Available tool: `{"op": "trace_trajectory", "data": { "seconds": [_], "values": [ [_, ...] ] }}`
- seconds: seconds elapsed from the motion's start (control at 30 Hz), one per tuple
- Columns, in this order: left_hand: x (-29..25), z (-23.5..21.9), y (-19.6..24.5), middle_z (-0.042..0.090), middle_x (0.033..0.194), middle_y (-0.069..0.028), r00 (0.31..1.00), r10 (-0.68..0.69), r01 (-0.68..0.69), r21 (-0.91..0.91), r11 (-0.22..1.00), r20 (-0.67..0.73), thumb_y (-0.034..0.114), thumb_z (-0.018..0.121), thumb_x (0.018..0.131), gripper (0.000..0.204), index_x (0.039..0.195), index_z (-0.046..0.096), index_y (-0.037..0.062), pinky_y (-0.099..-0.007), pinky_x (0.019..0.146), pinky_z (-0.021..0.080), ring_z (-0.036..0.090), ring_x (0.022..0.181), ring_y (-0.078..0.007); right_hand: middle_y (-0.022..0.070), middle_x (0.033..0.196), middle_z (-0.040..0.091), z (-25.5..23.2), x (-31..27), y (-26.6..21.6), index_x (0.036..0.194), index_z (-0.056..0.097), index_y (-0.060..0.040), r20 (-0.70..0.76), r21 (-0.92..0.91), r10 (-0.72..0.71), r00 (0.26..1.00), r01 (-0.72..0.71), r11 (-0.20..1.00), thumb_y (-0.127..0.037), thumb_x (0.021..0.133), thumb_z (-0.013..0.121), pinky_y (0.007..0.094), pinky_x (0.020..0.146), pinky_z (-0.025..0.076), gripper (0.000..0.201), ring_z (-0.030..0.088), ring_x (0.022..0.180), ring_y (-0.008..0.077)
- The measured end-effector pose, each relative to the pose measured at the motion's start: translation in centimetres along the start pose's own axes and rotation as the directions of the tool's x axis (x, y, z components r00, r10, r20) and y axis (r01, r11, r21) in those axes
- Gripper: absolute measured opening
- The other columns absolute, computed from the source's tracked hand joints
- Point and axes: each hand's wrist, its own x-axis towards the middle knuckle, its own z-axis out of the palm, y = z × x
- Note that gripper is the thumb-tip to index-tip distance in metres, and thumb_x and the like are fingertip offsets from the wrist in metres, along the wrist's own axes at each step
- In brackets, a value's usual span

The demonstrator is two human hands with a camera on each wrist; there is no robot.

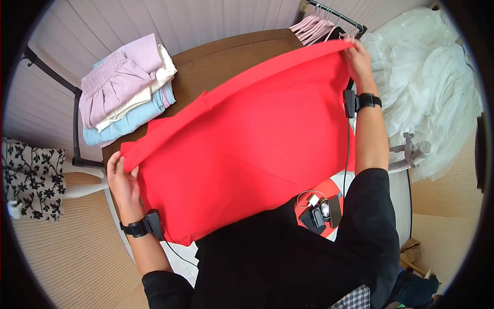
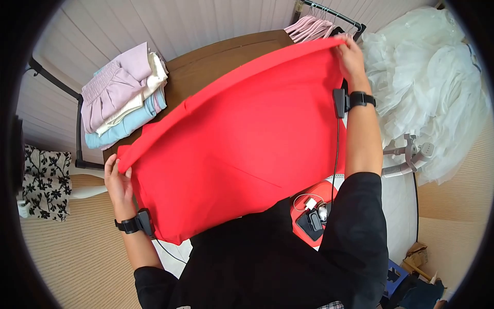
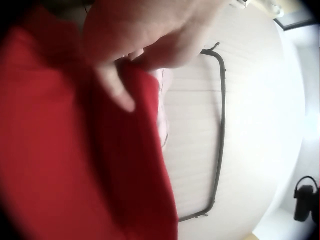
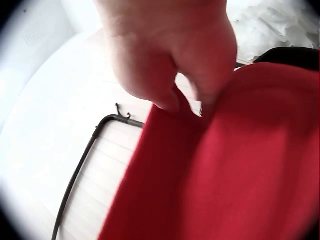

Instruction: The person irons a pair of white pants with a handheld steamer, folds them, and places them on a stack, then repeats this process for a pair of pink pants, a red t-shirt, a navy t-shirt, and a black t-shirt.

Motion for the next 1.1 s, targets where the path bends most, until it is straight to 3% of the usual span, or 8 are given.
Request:
{"op": "trace_trajectory", "data": {
  "seconds": [0.03, 0.1, 0.23, 0.33, 0.53, 0.63, 0.8, 1.1],
  "values": [
    [0.1, -0.2, -0.5, 0.062, 0.101, -0.0056, 1.000, -0.029, 0.028, -0.008, 1.000, -0.008, 0.003, 0.054, 0.095, 0.024, 0.119, 0.055, 0.0062, -0.0362, 0.074, 0.059, 0.066, 0.092, -0.0179, 0.0036, 0.094, 0.064, -1.1, -0.8, 1.2, 0.105, 0.064, -0.0021, 0.001, 0.001, -0.001, 1.000, 0.001, 1.000, -0.002, 0.094, 0.050, 0.0276, 0.079, 0.052, 0.018, 0.063, 0.087, 0.0129],
    [0.6, -0.9, -1.8, 0.062, 0.102, -0.0059, 0.997, -0.080, 0.080, 0.005, 0.997, 0.019, 0.003, 0.053, 0.095, 0.021, 0.116, 0.056, 0.0055, -0.0350, 0.073, 0.059, 0.065, 0.092, -0.0175, 0.0021, 0.090, 0.064, -4.0, -2.4, 4.2, 0.101, 0.063, -0.0063, -0.021, -0.117, 0.247, 0.969, -0.247, 0.962, 0.000, 0.093, 0.050, 0.0255, 0.077, 0.050, 0.017, 0.063, 0.083, 0.0123],
    [0.7, -0.3, -1.8, 0.063, 0.102, -0.0078, 0.984, -0.139, 0.140, -0.003, 0.990, 0.113, -0.001, 0.049, 0.091, 0.024, 0.114, 0.058, 0.0042, -0.0339, 0.071, 0.058, 0.065, 0.091, -0.0185, 0.0021, 0.091, 0.064, -4.3, -4.6, 5.6, 0.099, 0.063, -0.0109, -0.096, -0.177, 0.326, 0.941, -0.338, 0.924, 0.000, 0.092, 0.050, 0.0246, 0.074, 0.049, 0.019, 0.062, 0.080, 0.0135],
    [1.8, 0.1, -0.7, 0.063, 0.104, -0.0105, 0.977, -0.152, 0.164, -0.072, 0.984, 0.150, -0.001, 0.048, 0.089, 0.026, 0.113, 0.058, 0.0033, -0.0351, 0.072, 0.057, 0.066, 0.092, -0.0213, 0.0056, 0.090, 0.063, -2.4, -4.5, 3.2, 0.097, 0.059, -0.0100, -0.240, -0.377, 0.388, 0.890, -0.454, 0.807, -0.005, 0.094, 0.049, 0.0339, 0.078, 0.054, 0.012, 0.063, 0.082, 0.0177],
    [6.2, 0.4, 0.8, 0.060, 0.110, -0.0165, 0.977, -0.154, 0.183, -0.220, 0.958, 0.144, 0.003, 0.049, 0.087, 0.027, 0.114, 0.053, 0.0016, -0.0484, 0.085, 0.055, 0.064, 0.100, -0.0323, 0.0150, 0.108, 0.057, 4.5, 1.4, -0.8, 0.105, 0.052, -0.0089, -0.051, 0.125, 0.456, 0.889, -0.447, 0.886, -0.008, 0.097, 0.042, 0.0544, 0.092, 0.052, 0.013, 0.060, 0.103, 0.0351],
    [7.1, 0.8, 1.3, 0.058, 0.105, -0.0145, 0.982, -0.183, 0.190, -0.290, 0.938, 0.050, 0.003, 0.052, 0.085, 0.026, 0.111, 0.052, 0.0028, -0.0545, 0.090, 0.050, 0.061, 0.104, -0.0350, 0.0173, 0.111, 0.055, 7.0, 3.3, -2.0, 0.106, 0.052, -0.0080, 0.014, 0.091, 0.399, 0.917, -0.399, 0.913, -0.006, 0.097, 0.041, 0.0593, 0.095, 0.049, 0.014, 0.058, 0.107, 0.0406],
    [7.3, 0.4, 0.5, 0.059, 0.105, -0.0136, 0.982, -0.189, 0.189, -0.317, 0.929, 0.029, 0.002, 0.054, 0.084, 0.026, 0.109, 0.053, 0.0044, -0.0521, 0.088, 0.050, 0.061, 0.101, -0.0330, 0.0161, 0.107, 0.056, 8.3, 4.2, -1.3, 0.100, 0.055, -0.0066, -0.007, 0.129, 0.374, 0.928, -0.370, 0.920, -0.005, 0.096, 0.042, 0.0567, 0.098, 0.048, 0.014, 0.058, 0.107, 0.0367],
    [4.1, 0.0, 0.7, 0.064, 0.100, -0.0107, 0.984, -0.116, 0.148, -0.268, 0.952, 0.134, 0.004, 0.055, 0.085, 0.017, 0.102, 0.057, 0.0067, -0.0431, 0.083, 0.054, 0.064, 0.096, -0.0267, 0.0068, 0.098, 0.059, 2.6, -0.6, -1.5, 0.094, 0.059, -0.0066, -0.046, 0.059, 0.322, 0.946, -0.319, 0.946, -0.008, 0.095, 0.049, 0.0474, 0.095, 0.051, 0.010, 0.060, 0.098, 0.0305]
  ]
}}
